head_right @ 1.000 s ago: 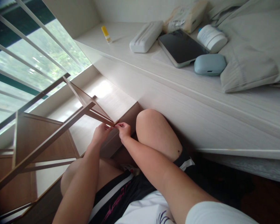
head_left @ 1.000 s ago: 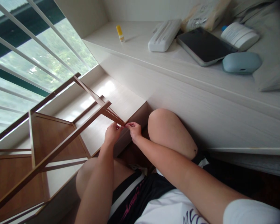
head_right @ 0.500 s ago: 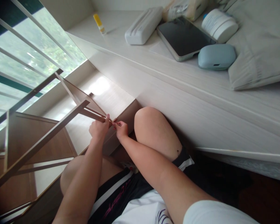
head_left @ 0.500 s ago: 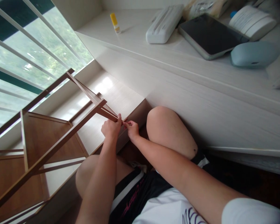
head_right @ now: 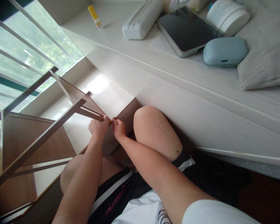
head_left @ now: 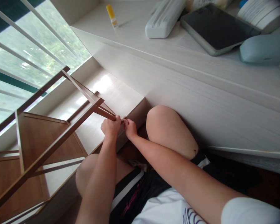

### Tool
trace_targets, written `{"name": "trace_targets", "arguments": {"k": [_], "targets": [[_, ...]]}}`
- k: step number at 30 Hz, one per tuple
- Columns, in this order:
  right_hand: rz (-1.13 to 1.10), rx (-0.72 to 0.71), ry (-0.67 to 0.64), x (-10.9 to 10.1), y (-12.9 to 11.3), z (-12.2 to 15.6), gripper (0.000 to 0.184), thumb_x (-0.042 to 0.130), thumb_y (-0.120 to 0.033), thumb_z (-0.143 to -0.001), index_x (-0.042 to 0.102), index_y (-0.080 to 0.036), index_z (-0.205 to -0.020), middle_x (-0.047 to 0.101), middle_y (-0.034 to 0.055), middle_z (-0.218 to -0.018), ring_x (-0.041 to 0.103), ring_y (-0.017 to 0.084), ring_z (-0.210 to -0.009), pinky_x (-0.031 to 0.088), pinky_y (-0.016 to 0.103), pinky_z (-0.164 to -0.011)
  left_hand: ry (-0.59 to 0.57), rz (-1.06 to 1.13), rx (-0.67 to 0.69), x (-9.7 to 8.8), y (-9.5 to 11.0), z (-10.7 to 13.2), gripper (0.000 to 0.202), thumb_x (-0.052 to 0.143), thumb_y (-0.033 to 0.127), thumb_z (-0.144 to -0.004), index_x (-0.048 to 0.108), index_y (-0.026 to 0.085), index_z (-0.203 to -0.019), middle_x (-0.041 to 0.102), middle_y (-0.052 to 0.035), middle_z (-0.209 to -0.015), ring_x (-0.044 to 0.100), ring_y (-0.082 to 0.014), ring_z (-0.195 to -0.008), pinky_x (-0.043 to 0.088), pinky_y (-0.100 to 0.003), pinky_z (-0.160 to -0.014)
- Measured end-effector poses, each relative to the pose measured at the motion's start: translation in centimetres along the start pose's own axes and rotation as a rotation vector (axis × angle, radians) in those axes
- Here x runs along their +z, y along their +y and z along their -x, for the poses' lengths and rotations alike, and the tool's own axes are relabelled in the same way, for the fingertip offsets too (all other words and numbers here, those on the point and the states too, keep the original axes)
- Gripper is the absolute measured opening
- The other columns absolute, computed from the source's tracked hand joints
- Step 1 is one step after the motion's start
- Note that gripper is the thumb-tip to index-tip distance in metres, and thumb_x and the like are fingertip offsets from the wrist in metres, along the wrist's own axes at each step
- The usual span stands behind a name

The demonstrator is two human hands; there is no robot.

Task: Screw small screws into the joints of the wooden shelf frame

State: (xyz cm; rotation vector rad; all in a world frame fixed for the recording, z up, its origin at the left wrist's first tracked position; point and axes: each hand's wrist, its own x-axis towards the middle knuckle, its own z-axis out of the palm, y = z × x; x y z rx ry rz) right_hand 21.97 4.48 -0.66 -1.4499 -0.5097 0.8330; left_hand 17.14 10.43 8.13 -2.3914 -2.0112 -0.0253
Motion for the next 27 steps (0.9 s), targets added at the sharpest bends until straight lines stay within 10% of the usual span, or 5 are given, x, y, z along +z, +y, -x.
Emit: {"name": "trace_targets", "arguments": {"k": [19, 27], "targets": [[0.347, -0.172, -0.078, -1.2, -0.1, 0.4, 0.029, 0.046, -0.035, -0.095, 0.064, -0.024, -0.075, 0.063, 0.0018, -0.065, 0.054, 0.019, -0.063, 0.032, 0.027, -0.06, -0.019, 0.041, 0.015, 0.0, -0.3, -0.2, 0.056, 0.034, 0.052, -0.088, 0.075, 0.016, -0.095, 0.071, -0.0192, -0.093, 0.066, -0.035, -0.095, 0.048, -0.04, -0.08], [-0.084, -0.014, -0.146, 0.5, 1.0, -0.5, 0.044, 0.04, -0.051, -0.094, 0.051, -0.021, -0.063, 0.048, -0.0035, -0.051, 0.046, 0.013, -0.049, 0.032, 0.025, -0.052, -0.001, 0.037, 0.053, 0.3, -0.6, -0.4, 0.056, 0.032, 0.052, -0.089, 0.076, 0.018, -0.092, 0.072, -0.0171, -0.09, 0.067, -0.0334, -0.091, 0.047, -0.039, -0.076]]}}
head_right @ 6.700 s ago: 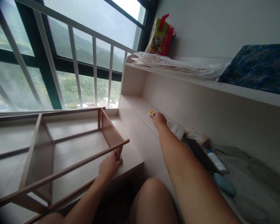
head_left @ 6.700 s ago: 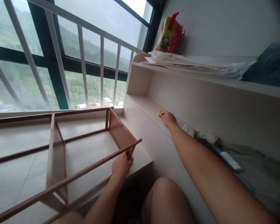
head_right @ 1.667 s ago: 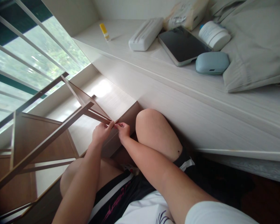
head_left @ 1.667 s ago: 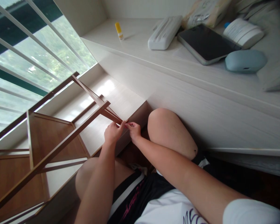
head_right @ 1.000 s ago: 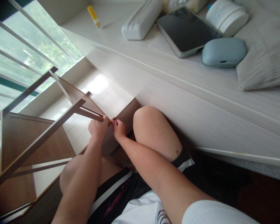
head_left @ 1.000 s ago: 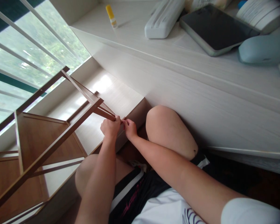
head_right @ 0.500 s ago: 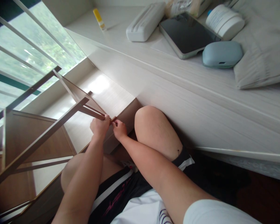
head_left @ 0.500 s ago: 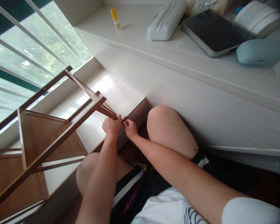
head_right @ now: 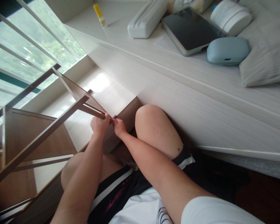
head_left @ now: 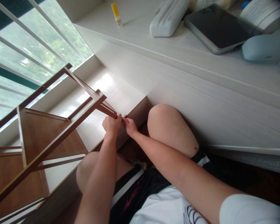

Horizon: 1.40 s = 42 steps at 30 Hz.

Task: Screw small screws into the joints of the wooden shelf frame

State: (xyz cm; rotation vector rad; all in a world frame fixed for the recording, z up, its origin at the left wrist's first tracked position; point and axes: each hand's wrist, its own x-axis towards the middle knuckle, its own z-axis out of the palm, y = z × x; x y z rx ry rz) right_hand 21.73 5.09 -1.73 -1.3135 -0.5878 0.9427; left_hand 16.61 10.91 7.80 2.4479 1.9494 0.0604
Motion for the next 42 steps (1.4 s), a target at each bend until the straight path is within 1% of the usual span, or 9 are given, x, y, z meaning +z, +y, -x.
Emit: {"name": "trace_targets", "arguments": {"k": [4, 10, 17, 22, 27, 33, 36, 38, 42], "targets": [[-0.147, 0.121, -0.017, 0.5, 0.1, -0.1, 0.047, 0.036, -0.055, -0.094, 0.048, -0.021, -0.063, 0.045, -0.0042, -0.048, 0.043, 0.013, -0.046, 0.033, 0.025, -0.05, -0.01, 0.005, -0.004, 0.1, -0.1, -0.1, 0.056, 0.031, 0.052, -0.089, 0.075, 0.018, -0.093, 0.072, -0.0169, -0.092, 0.066, -0.0331, -0.092, 0.047, -0.038, -0.076], [0.205, -0.027, 0.167, -0.9, -0.9, 0.7, 0.025, 0.056, -0.047, -0.088, 0.056, -0.023, -0.08, 0.058, -0.0027, -0.065, 0.052, 0.016, -0.062, 0.033, 0.025, -0.059, 0.003, 0.002, -0.003, 0.1, 0.0, 0.1, 0.055, 0.032, 0.053, -0.089, 0.075, 0.019, -0.093, 0.072, -0.0166, -0.092, 0.066, -0.0334, -0.093, 0.048, -0.038, -0.078], [0.429, -0.088, 0.136, -1.3, -1.5, 1.7, 0.024, 0.05, -0.043, -0.094, 0.063, -0.026, -0.082, 0.063, 0.0019, -0.07, 0.055, 0.019, -0.067, 0.03, 0.027, -0.061, -0.027, 0.004, 0.0, -0.5, 0.2, 0.8, 0.056, 0.031, 0.052, -0.089, 0.075, 0.018, -0.096, 0.071, -0.0176, -0.095, 0.066, -0.0334, -0.097, 0.047, -0.039, -0.081], [0.521, -0.113, 0.132, -1.2, -1.5, 2.1, 0.017, 0.057, -0.041, -0.09, 0.065, -0.026, -0.087, 0.066, 0.0024, -0.074, 0.056, 0.02, -0.066, 0.028, 0.027, -0.06, -0.025, 0.02, -0.007, -0.4, 0.0, 1.0, 0.057, 0.031, 0.052, -0.088, 0.075, 0.017, -0.095, 0.071, -0.019, -0.094, 0.066, -0.0345, -0.095, 0.047, -0.039, -0.079], [0.468, -0.124, 0.124, -1.4, -1.5, 2.6, 0.022, 0.052, -0.039, -0.093, 0.066, -0.025, -0.082, 0.065, 0.0019, -0.072, 0.055, 0.019, -0.066, 0.029, 0.027, -0.06, -0.038, 0.033, 0.002, -0.5, -0.1, 1.4, 0.055, 0.032, 0.051, -0.088, 0.075, 0.017, -0.094, 0.071, -0.0188, -0.093, 0.066, -0.0347, -0.094, 0.047, -0.04, -0.078], [0.201, -0.052, 0.098, -0.7, -0.5, 2.4, 0.046, 0.039, -0.051, -0.095, 0.061, -0.021, -0.068, 0.052, -0.0027, -0.056, 0.048, 0.015, -0.056, 0.032, 0.024, -0.057, -0.04, 0.029, 0.009, -0.5, -0.3, 1.9, 0.054, 0.032, 0.052, -0.089, 0.075, 0.019, -0.095, 0.071, -0.0173, -0.093, 0.066, -0.0342, -0.095, 0.047, -0.04, -0.079], [0.16, 0.0, 0.107, -0.6, -0.2, 2.3, 0.054, 0.031, -0.054, -0.096, 0.059, -0.02, -0.065, 0.049, -0.0022, -0.053, 0.049, 0.015, -0.054, 0.034, 0.025, -0.057, -0.036, 0.03, 0.014, -0.3, -0.4, 1.9, 0.055, 0.032, 0.052, -0.089, 0.075, 0.018, -0.095, 0.071, -0.0177, -0.093, 0.066, -0.0343, -0.094, 0.047, -0.04, -0.079], [0.19, 0.022, 0.153, -0.8, -0.4, 2.6, 0.051, 0.032, -0.054, -0.096, 0.06, -0.021, -0.068, 0.054, -0.0008, -0.057, 0.052, 0.016, -0.058, 0.035, 0.025, -0.059, -0.031, 0.03, 0.015, -0.2, -0.5, 1.9, 0.055, 0.032, 0.051, -0.089, 0.075, 0.018, -0.095, 0.071, -0.0177, -0.093, 0.065, -0.0342, -0.094, 0.046, -0.04, -0.079], [0.279, -0.022, 0.168, -1.1, -1.0, 3.3, 0.023, 0.053, -0.045, -0.088, 0.062, -0.024, -0.087, 0.062, -0.0009, -0.069, 0.056, 0.017, -0.064, 0.037, 0.025, -0.063, -0.017, 0.031, 0.017, -0.1, -0.5, 1.8, 0.055, 0.032, 0.052, -0.089, 0.075, 0.018, -0.096, 0.071, -0.0178, -0.093, 0.066, -0.0346, -0.094, 0.047, -0.04, -0.079]]}}
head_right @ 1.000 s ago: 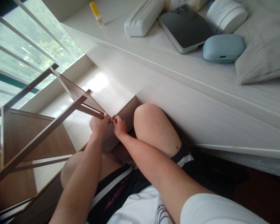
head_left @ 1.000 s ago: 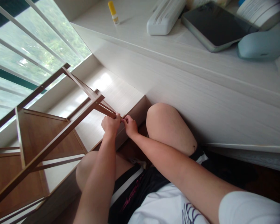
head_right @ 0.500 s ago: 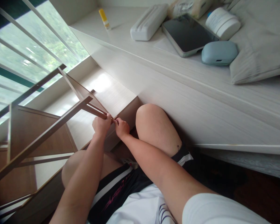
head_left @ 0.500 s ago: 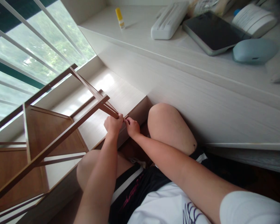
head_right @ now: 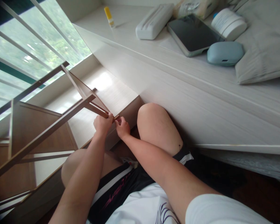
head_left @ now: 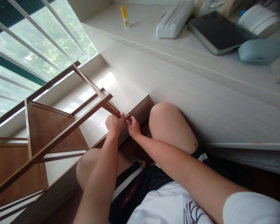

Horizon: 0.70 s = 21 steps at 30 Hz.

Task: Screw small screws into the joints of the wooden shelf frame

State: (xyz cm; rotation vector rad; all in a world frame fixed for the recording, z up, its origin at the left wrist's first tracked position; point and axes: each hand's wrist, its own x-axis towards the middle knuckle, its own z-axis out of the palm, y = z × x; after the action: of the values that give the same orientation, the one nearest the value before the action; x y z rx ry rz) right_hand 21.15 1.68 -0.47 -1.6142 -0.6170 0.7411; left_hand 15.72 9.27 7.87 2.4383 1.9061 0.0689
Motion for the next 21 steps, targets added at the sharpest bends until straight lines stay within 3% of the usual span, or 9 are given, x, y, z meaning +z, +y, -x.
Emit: {"name": "trace_targets", "arguments": {"k": [3, 7, 10, 14, 19, 21], "targets": [[0.048, -0.053, -0.029, -0.18, -0.2, 0.19, 0.017, 0.05, -0.037, -0.089, 0.063, -0.026, -0.089, 0.063, -0.0018, -0.07, 0.057, 0.018, -0.066, 0.038, 0.025, -0.064, -0.007, -0.003, 0.0, -0.06, 0.03, -0.03, 0.056, 0.032, 0.052, -0.089, 0.075, 0.018, -0.097, 0.071, -0.018, -0.094, 0.066, -0.0346, -0.094, 0.047, -0.04, -0.079], [0.087, -0.01, -0.013, -0.15, -0.22, -0.08, 0.025, 0.044, -0.037, -0.092, 0.063, -0.024, -0.08, 0.064, 0.0005, -0.07, 0.057, 0.019, -0.067, 0.038, 0.027, -0.065, -0.017, -0.003, 0.0, -0.17, 0.08, -0.09, 0.056, 0.032, 0.051, -0.089, 0.075, 0.017, -0.098, 0.071, -0.0186, -0.095, 0.065, -0.0345, -0.095, 0.047, -0.04, -0.079], [0.092, 0.006, 0.011, -0.11, -0.29, -0.06, 0.016, 0.053, -0.037, -0.087, 0.063, -0.024, -0.089, 0.065, 0.0012, -0.072, 0.059, 0.019, -0.067, 0.039, 0.027, -0.065, -0.023, 0.004, -0.005, -0.25, 0.13, -0.16, 0.056, 0.032, 0.052, -0.089, 0.075, 0.017, -0.098, 0.071, -0.0186, -0.095, 0.065, -0.0346, -0.095, 0.047, -0.04, -0.078], [0.168, -0.041, 0.001, -0.14, -0.5, 0.08, 0.019, 0.056, -0.04, -0.087, 0.062, -0.025, -0.097, 0.065, -0.0012, -0.072, 0.06, 0.018, -0.067, 0.038, 0.025, -0.062, -0.026, -0.007, -0.018, -0.27, 0.16, -0.25, 0.056, 0.032, 0.053, -0.089, 0.074, 0.017, -0.098, 0.071, -0.0187, -0.096, 0.065, -0.0347, -0.095, 0.047, -0.039, -0.077], [0.211, -0.039, -0.074, -0.13, -0.5, -0.14, 0.04, 0.036, -0.045, -0.097, 0.062, -0.023, -0.074, 0.063, -0.0001, -0.067, 0.06, 0.018, -0.068, 0.039, 0.025, -0.065, -0.011, -0.001, 0.001, -0.02, -0.01, -0.35, 0.055, 0.032, 0.052, -0.089, 0.074, 0.017, -0.096, 0.071, -0.0177, -0.093, 0.066, -0.0342, -0.091, 0.046, -0.039, -0.074], [0.206, -0.014, -0.077, -0.07, -0.43, -0.15, 0.043, 0.033, -0.045, -0.098, 0.061, -0.023, -0.073, 0.063, 0.0008, -0.067, 0.061, 0.018, -0.069, 0.04, 0.025, -0.066, -0.018, -0.002, 0.004, 0.05, -0.07, -0.41, 0.055, 0.032, 0.051, -0.089, 0.074, 0.017, -0.096, 0.071, -0.0176, -0.093, 0.066, -0.034, -0.091, 0.046, -0.039, -0.074]]}}
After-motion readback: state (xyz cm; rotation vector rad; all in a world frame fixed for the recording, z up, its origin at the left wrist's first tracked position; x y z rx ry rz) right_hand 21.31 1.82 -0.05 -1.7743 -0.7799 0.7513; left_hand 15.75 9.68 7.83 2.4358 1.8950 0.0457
